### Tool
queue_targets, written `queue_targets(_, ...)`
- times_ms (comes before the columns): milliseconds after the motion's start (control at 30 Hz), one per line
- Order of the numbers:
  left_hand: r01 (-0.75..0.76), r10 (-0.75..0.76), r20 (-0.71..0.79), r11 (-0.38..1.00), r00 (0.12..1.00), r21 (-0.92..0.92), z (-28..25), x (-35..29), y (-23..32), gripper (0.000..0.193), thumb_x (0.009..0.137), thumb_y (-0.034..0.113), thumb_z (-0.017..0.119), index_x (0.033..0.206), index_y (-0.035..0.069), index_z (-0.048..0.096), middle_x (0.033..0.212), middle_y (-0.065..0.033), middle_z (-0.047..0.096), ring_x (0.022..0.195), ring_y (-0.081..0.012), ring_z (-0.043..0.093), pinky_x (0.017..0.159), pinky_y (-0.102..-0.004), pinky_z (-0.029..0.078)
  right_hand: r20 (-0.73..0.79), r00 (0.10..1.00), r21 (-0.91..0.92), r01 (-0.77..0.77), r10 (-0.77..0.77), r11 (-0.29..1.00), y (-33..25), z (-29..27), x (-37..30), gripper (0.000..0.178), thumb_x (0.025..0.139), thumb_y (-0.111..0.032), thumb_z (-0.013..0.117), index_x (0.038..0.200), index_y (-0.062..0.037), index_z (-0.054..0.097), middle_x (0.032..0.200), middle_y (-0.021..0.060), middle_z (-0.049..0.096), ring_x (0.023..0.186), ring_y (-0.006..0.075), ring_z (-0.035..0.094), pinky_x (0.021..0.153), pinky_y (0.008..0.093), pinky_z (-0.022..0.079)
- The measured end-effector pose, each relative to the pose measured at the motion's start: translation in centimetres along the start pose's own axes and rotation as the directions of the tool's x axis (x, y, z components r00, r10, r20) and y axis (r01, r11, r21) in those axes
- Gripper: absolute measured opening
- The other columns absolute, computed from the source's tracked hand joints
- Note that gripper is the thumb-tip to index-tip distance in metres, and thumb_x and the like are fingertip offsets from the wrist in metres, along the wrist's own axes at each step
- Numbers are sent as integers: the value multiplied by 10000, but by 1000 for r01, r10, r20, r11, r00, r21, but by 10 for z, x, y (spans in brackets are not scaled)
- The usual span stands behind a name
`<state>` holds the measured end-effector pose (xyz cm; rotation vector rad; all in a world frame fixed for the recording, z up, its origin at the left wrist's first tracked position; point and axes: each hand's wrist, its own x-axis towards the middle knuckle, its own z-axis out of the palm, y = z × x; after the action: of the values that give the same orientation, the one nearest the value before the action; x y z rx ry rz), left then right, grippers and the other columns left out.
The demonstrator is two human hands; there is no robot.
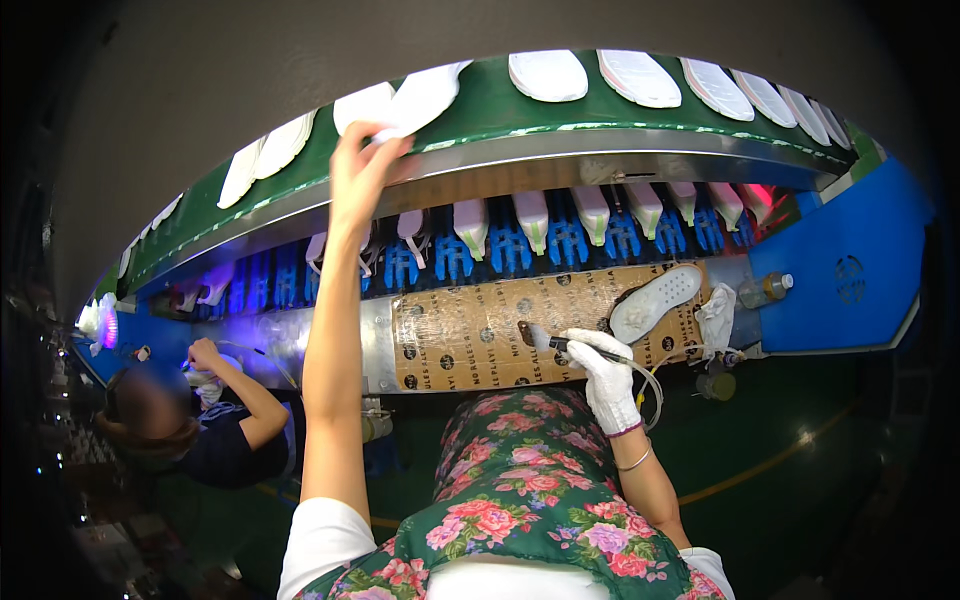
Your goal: The person repeatedly takes shoe soles from an upper conveyor belt, applies adhesive to their surfaces using a brush applicator, and places them onto the conveyor belt.
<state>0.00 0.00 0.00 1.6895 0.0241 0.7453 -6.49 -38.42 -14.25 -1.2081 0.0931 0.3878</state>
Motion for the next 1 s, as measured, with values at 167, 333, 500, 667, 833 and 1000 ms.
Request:
queue_targets(167, -247, 310, -456, 949, 834, 194, -78, -59, 16, 184, 954, 27, 536, 1136, 19, 563, 1200, -163, 613, 1133, -256, 628, 952, -384, 537, 0, 997, 156, 74, -75, 985, -26, 9, 2, 230, 850, 2, 718, 1073, 58, 717, 1008, 176, 745, 764, 195, 706, 682, 269, 563)
queue_targets(333, 86, -131, -378, 987, 917, -133, -87, -119, 38, 280, 1042, 189, 489, 1242, 11, 570, 1230, -197, 657, 1024, -245, 681, 892, -367, 580, 187, 965, 267, 133, -186, 955, -75, 33, 9, 217, 854, 6, 703, 1064, 58, 705, 1090, 208, 724, 889, 230, 708, 732, 301, 578)
queue_targets(500, 569, -588, 1, 784, 809, -248, -44, -179, -15, 338, 1044, 258, 525, 1217, -14, 624, 1027, -132, 729, 860, -205, 717, 784, -325, 596, 484, 846, -105, 311, -225, 945, -95, 100, -7, 209, 832, -22, 741, 1029, 48, 740, 1053, 172, 747, 936, 212, 706, 832, 324, 566)
queue_targets(667, 711, -742, 270, 371, 614, -597, -6, -258, -70, 748, 1047, 621, 259, 1482, 35, 421, 1450, -189, 530, 1324, -334, 536, 1142, -502, 407, 589, 791, -176, 325, -165, 929, -74, 124, -10, 226, 814, -41, 793, 1032, 12, 764, 1027, 125, 753, 949, 201, 702, 864, 327, 564)
queue_targets(833, 809, -442, 723, 9, 531, -588, 24, -303, -36, 1230, 763, 983, 204, 1575, 63, 292, 1420, -296, 521, 1279, -455, 548, 1085, -569, 424, 569, 815, -201, 263, -106, 944, -77, 128, -6, 198, 798, -10, 786, 994, 18, 770, 1006, 127, 754, 917, 190, 706, 829, 317, 566)
queue_targets(1000, 670, -440, 622, -60, 648, -740, 43, -276, -19, 1167, 774, 969, 85, 1412, 77, 483, 1092, -231, 663, 985, -417, 697, 856, -533, 573, 530, 811, -286, 446, -247, 848, -75, 126, -2, 191, 821, -7, 780, 1011, 15, 771, 981, 109, 757, 870, 161, 709, 785, 288, 572)
